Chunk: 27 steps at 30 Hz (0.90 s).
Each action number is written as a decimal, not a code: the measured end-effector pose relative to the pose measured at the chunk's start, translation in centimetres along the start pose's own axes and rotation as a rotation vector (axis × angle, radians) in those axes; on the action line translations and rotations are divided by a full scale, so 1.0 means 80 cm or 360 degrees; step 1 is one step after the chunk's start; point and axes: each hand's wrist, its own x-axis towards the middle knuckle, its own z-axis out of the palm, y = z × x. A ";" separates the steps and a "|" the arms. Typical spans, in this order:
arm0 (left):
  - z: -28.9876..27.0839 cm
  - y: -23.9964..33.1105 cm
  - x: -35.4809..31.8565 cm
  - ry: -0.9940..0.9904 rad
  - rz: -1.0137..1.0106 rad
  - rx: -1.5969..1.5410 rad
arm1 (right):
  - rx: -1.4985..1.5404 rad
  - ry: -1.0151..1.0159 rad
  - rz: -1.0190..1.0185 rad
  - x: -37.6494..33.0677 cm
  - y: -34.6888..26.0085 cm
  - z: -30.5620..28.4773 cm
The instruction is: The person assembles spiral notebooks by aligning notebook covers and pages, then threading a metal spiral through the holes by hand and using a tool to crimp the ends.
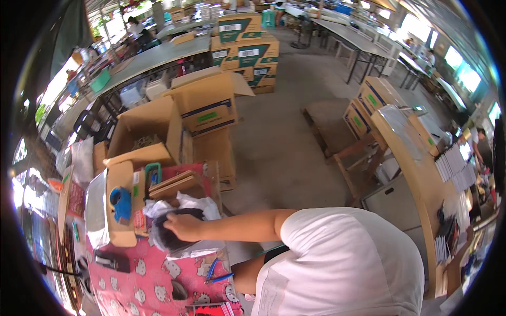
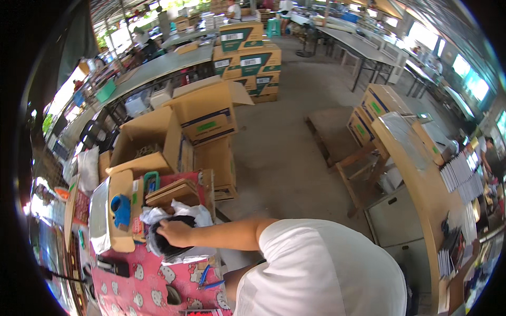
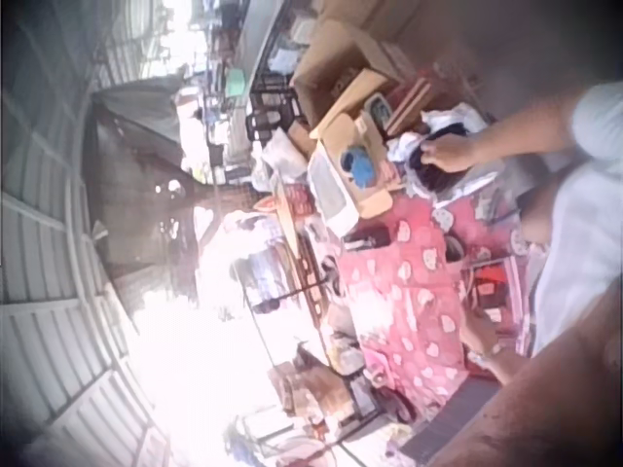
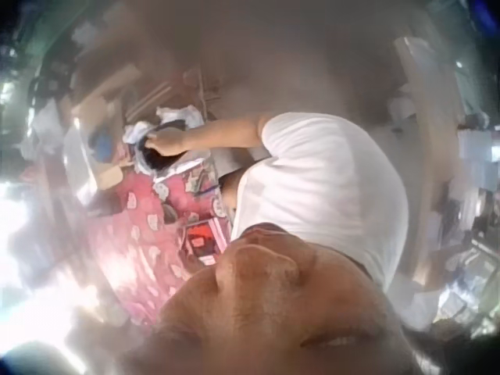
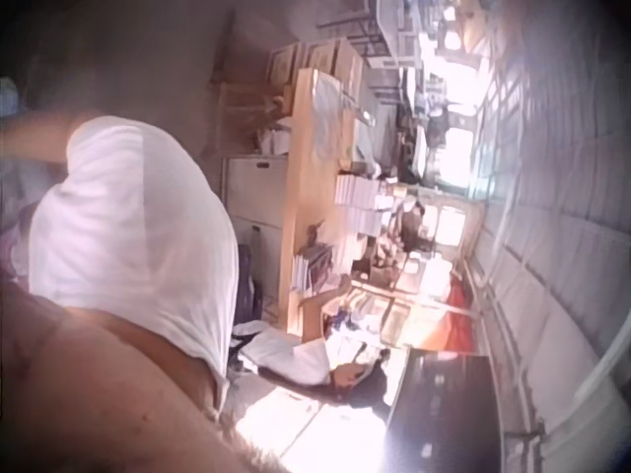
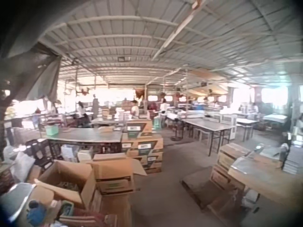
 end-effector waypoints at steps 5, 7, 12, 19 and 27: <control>0.052 -0.021 0.026 0.0370 -0.0020 0.0800 | -0.0178 -0.0231 -0.0135 0.017 0.003 -0.001; 0.066 -0.019 0.028 0.0751 0.0102 0.0620 | -0.0184 -0.0120 -0.0242 0.010 0.004 0.005; 0.055 -0.003 0.017 0.0817 0.0111 0.0716 | -0.0047 -0.0269 -0.0065 0.012 -0.013 0.002; 0.070 -0.004 0.028 0.0858 0.0260 0.0619 | 0.1099 -0.0324 -0.0309 -0.090 -0.130 0.158; 0.070 -0.004 0.030 0.0831 0.0345 0.0551 | 0.0795 -0.0717 -0.0764 -0.121 -0.197 0.204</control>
